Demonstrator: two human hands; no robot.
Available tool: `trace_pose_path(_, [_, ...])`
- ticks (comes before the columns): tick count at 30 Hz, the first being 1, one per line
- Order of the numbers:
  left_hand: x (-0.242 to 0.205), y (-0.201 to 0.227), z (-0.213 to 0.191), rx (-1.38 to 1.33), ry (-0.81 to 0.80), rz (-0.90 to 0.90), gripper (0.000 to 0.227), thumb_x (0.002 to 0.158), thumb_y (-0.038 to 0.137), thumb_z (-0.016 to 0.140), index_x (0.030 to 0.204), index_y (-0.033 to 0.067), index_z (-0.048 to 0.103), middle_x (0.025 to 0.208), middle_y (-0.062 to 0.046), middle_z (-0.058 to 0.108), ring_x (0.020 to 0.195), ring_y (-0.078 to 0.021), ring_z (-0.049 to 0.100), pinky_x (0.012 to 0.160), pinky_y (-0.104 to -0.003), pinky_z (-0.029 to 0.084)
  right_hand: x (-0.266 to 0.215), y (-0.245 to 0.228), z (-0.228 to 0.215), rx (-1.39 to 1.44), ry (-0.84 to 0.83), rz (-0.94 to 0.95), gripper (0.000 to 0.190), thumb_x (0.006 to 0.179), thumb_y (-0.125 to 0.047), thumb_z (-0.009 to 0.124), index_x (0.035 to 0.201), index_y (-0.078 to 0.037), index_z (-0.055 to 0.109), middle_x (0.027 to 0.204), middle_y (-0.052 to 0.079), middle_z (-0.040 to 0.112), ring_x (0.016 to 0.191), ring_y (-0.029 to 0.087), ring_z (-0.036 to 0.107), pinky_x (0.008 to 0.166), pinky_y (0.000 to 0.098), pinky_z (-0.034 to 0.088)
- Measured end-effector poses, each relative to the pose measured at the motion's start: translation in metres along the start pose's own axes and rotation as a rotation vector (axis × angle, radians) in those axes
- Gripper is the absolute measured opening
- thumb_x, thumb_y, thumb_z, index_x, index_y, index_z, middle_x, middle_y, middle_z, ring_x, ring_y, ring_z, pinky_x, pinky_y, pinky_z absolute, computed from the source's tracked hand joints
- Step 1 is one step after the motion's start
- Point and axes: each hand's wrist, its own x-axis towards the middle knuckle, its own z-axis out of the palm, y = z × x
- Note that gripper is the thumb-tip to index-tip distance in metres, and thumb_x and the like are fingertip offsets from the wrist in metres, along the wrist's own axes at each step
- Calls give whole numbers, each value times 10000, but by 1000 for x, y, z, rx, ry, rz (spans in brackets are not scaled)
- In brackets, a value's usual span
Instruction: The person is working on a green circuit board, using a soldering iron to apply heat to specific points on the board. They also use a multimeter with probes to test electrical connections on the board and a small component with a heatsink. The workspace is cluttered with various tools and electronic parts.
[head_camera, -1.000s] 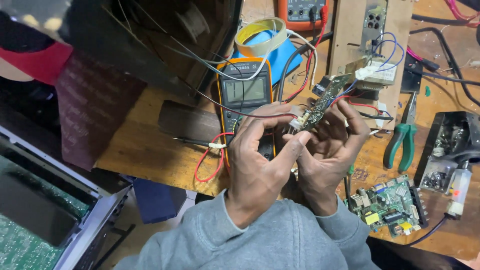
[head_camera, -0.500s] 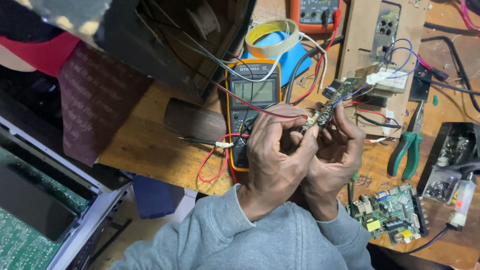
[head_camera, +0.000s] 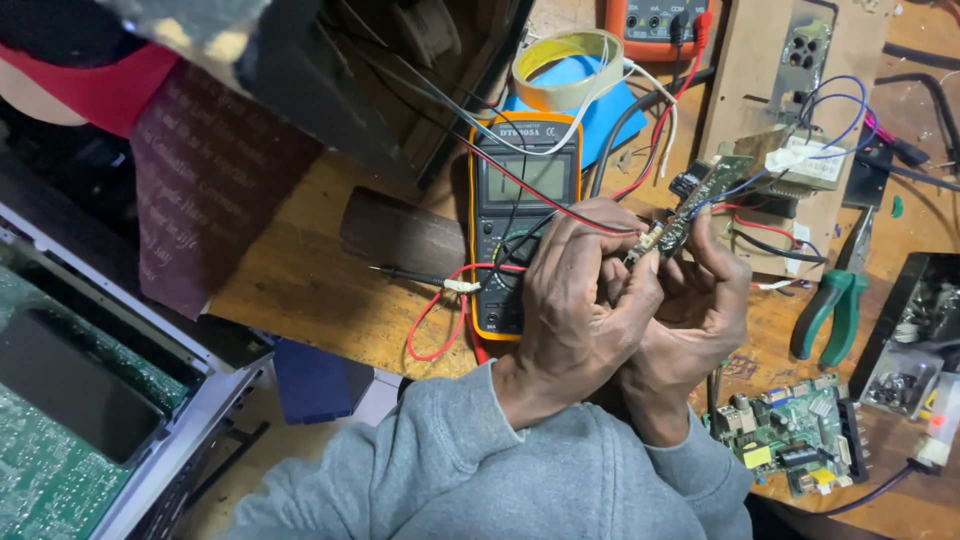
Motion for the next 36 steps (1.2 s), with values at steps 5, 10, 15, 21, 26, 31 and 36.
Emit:
trace_pose_path(5, [8,0,-12,-39,-70,-75,151,920,74,700,1009,-12,613,1022,-156,668,1032,-327,670,992,-412,544,4,-4,2,29,-25,32,657,833,43,829,1410,9,518,1453,203,585,1138,231,672,972,300,594])
trace_pose_path(10, [18,10,-24,-24,-258,-116,262,902,177,748,1050,-24,668,1135,-174,709,1143,-324,681,1038,-408,537,12,-36,-4,-114,-78,38,767,826,108,818,1492,21,449,1467,183,532,1153,189,633,897,261,594])
trace_pose_path(15, [23,14,-27,-199,-326,-495,231,945,271,644,1026,56,666,1130,-72,726,1025,-160,681,905,-298,533,21,-76,-34,-475,-280,-159,835,839,-320,821,1512,-11,435,1486,202,397,1459,279,435,1078,373,583])
trace_pose_path(21, [12,-4,-26,-510,-347,-672,246,953,221,679,1098,25,645,1214,-67,654,1129,-126,628,995,-267,512,9,-135,-95,-84,-305,178,250,924,-277,491,999,-49,560,1022,108,524,912,318,532,958,439,419])
trace_pose_path(26, [14,0,-26,-417,-391,-668,255,956,225,667,1111,24,647,1198,-51,650,1126,-118,624,1000,-256,501,10,-176,-102,-1068,-689,-144,569,907,-724,274,862,-204,499,756,-2,409,692,229,427,863,359,353])
trace_pose_path(31, [16,1,-27,-401,-397,-673,256,959,227,663,1117,26,651,1165,-41,662,1089,-109,634,979,-255,523,20,-64,-64,-769,-300,-461,949,865,-771,405,1416,-21,593,1432,187,287,1437,368,403,1247,563,440])
trace_pose_path(36, [20,3,-30,-463,-406,-598,166,995,200,638,1065,49,644,1127,-34,629,1062,-107,614,963,-257,513,16,-41,-56,-839,-306,-576,726,1018,-661,421,1494,-131,566,1501,177,313,1442,426,414,1272,618,425])
